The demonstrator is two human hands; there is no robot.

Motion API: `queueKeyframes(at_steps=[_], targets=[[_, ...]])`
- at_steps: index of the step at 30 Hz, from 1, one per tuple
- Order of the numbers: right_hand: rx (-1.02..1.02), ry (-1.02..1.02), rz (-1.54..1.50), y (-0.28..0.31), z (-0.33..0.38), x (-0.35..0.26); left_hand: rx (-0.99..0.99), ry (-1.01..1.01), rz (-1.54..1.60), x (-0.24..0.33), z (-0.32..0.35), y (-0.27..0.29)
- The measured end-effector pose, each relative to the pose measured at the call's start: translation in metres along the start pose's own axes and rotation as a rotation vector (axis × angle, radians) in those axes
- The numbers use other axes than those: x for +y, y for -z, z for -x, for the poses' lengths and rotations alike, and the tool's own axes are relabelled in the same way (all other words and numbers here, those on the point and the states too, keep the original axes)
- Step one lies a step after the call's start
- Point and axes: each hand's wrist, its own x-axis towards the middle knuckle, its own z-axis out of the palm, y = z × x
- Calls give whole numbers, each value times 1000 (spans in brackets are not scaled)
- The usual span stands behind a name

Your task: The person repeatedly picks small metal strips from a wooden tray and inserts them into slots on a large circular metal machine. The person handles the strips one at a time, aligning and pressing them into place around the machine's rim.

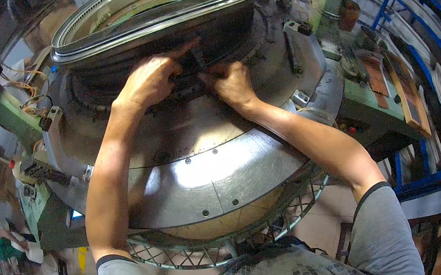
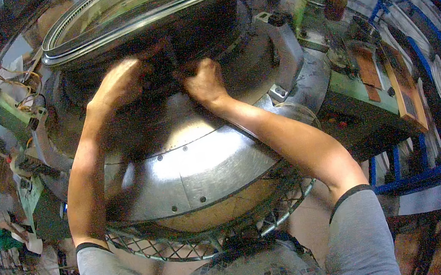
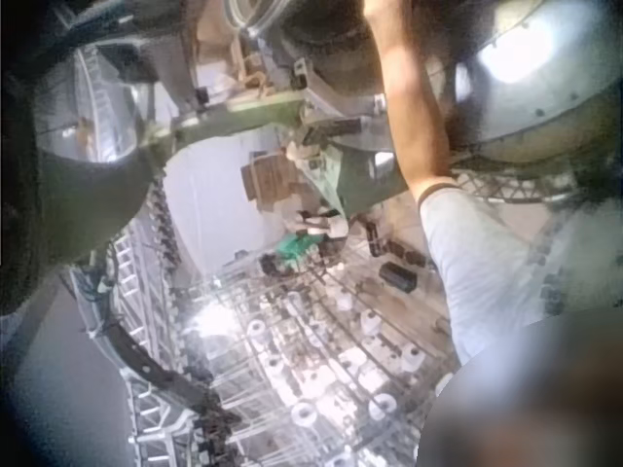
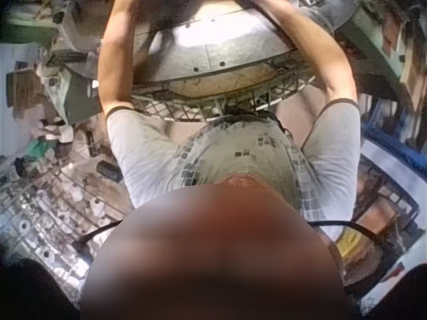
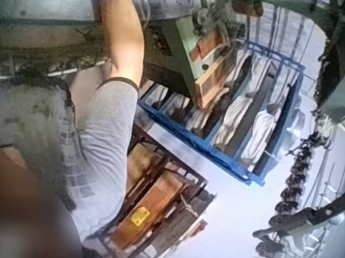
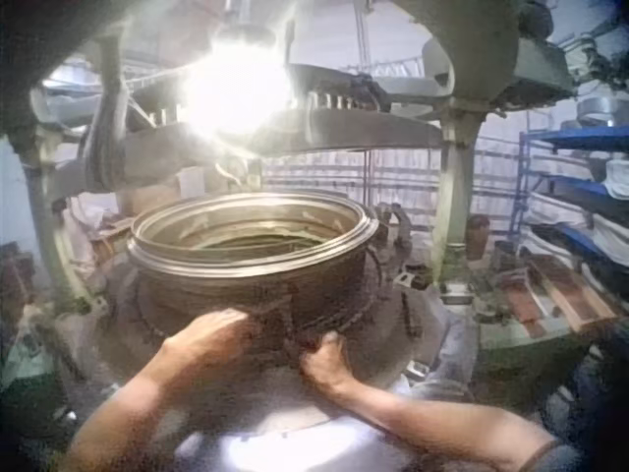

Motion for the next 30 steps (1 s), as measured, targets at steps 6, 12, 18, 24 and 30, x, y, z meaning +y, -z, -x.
queueKeyframes(at_steps=[6, 12, 18, 24, 30], targets=[[-99, -86, 102, 9, 11, 7, 51, -35, 130, 12, 2, -8], [162, 34, 90, -20, -24, 8, 165, 49, -147, -2, -9, 11], [307, 110, 140, -36, -48, -4, 150, 102, -167, 8, -12, 23], [200, 253, 416, -10, -53, 1, 174, 65, -257, 7, -8, 18], [209, 240, 644, 1, -61, -10, 154, 37, -340, 6, -5, 12]])
